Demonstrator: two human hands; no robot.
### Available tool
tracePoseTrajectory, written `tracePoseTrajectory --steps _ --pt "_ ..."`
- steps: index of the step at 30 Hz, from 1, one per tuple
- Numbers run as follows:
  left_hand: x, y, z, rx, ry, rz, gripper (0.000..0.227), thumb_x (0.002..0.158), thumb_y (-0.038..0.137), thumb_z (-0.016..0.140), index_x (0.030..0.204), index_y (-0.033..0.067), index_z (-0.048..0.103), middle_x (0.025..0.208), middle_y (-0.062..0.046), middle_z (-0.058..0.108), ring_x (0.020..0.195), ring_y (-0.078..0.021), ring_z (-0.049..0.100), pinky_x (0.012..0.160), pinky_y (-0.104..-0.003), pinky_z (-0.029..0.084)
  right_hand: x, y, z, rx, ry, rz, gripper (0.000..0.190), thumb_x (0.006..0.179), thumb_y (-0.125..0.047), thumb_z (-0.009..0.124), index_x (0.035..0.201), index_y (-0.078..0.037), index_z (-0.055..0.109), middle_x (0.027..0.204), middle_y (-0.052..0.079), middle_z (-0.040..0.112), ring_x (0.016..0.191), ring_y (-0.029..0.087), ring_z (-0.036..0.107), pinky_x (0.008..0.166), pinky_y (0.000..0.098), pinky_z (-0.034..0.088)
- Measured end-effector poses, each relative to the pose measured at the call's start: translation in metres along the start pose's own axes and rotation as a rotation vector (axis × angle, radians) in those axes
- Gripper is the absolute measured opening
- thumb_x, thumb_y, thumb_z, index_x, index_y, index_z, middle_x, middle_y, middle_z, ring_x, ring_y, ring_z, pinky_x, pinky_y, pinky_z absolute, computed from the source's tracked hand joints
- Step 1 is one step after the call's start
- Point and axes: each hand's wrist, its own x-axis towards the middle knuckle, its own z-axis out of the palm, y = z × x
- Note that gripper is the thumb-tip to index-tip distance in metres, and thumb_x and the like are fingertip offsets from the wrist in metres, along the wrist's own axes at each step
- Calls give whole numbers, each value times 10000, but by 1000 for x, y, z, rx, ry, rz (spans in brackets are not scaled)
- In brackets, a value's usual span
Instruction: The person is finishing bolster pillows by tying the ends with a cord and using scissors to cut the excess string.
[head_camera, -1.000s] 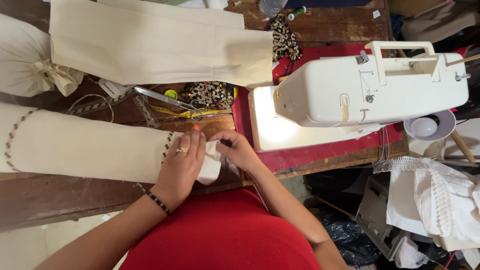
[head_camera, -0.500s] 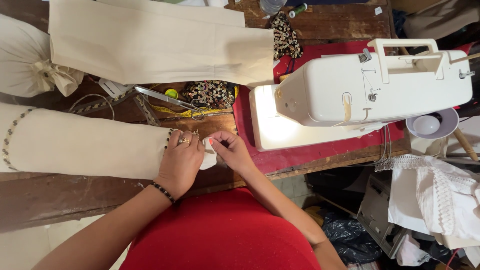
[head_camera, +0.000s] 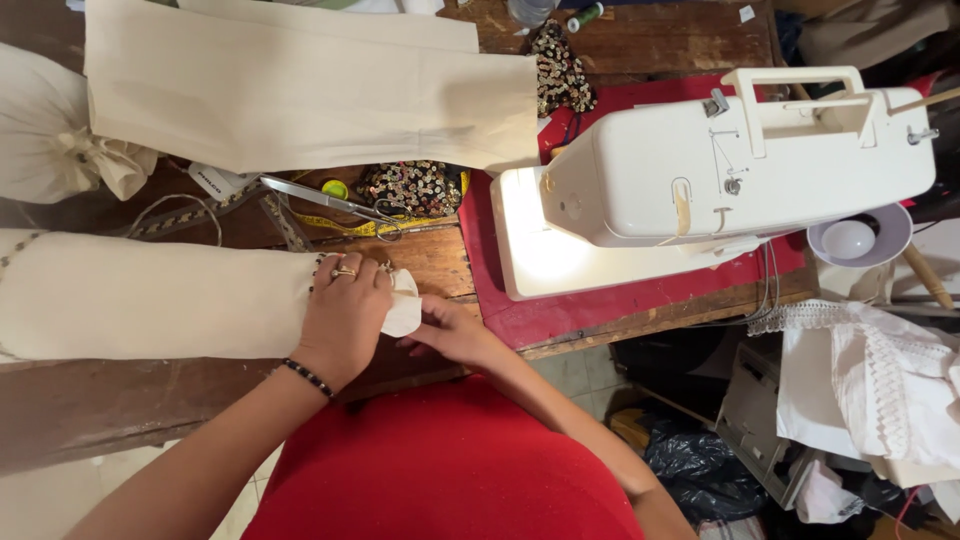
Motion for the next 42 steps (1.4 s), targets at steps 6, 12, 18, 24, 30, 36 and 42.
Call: tracePoseTrajectory --steps 6,12,18,24,30,36,42 --pt "0 0 -5 11 -67 -39 142 823 52 678 957 62 633 920 -59 585 1094 -254 531 1050 -439 332 20 -4 9 76 62 -11 522 911 -124 750 1361 -42 498 1036 169 668 763 272 743 641 330 665" --pt "0 2 -9 60 -40 -46 206 756 32 715 940 73 633 908 -55 581 1077 -254 549 1036 -423 363 21 -13 11 -193 204 -28 301 878 -26 723 1177 -11 691 799 169 696 511 244 699 447 275 616" --pt "-2 4 -7 118 0 -46 221 759 3 751 932 57 623 891 -93 573 1065 -277 559 1053 -448 358 28 16 6 -238 228 -145 196 932 -211 746 942 -16 749 895 147 625 749 234 690 599 330 619" --pt "-7 2 -5 64 -137 -60 415 688 61 802 1059 70 616 1006 -80 598 1167 -276 536 1131 -479 292 12 -13 12 -15 103 137 266 988 -222 665 1169 -69 544 958 139 658 806 285 740 688 411 661" --pt "-7 1 -11 60 -265 -43 557 643 168 860 1122 75 591 1102 -98 591 1222 -287 491 1168 -539 232 26 18 3 187 170 92 307 932 -111 731 1171 -116 539 975 66 660 811 166 726 727 317 673" --pt "-5 2 -10 73 -167 -23 418 684 42 787 1076 31 641 1009 -113 609 1162 -306 528 1136 -590 255 17 -5 14 277 246 130 375 904 -122 765 1205 -103 541 1006 42 666 810 119 715 721 264 671" --pt "-5 1 -4 70 -143 -28 363 698 26 775 1035 43 643 974 -101 612 1136 -294 539 1110 -570 288 8 -8 3 211 205 110 491 889 -152 804 1279 -61 519 1030 92 663 813 185 750 709 279 681"
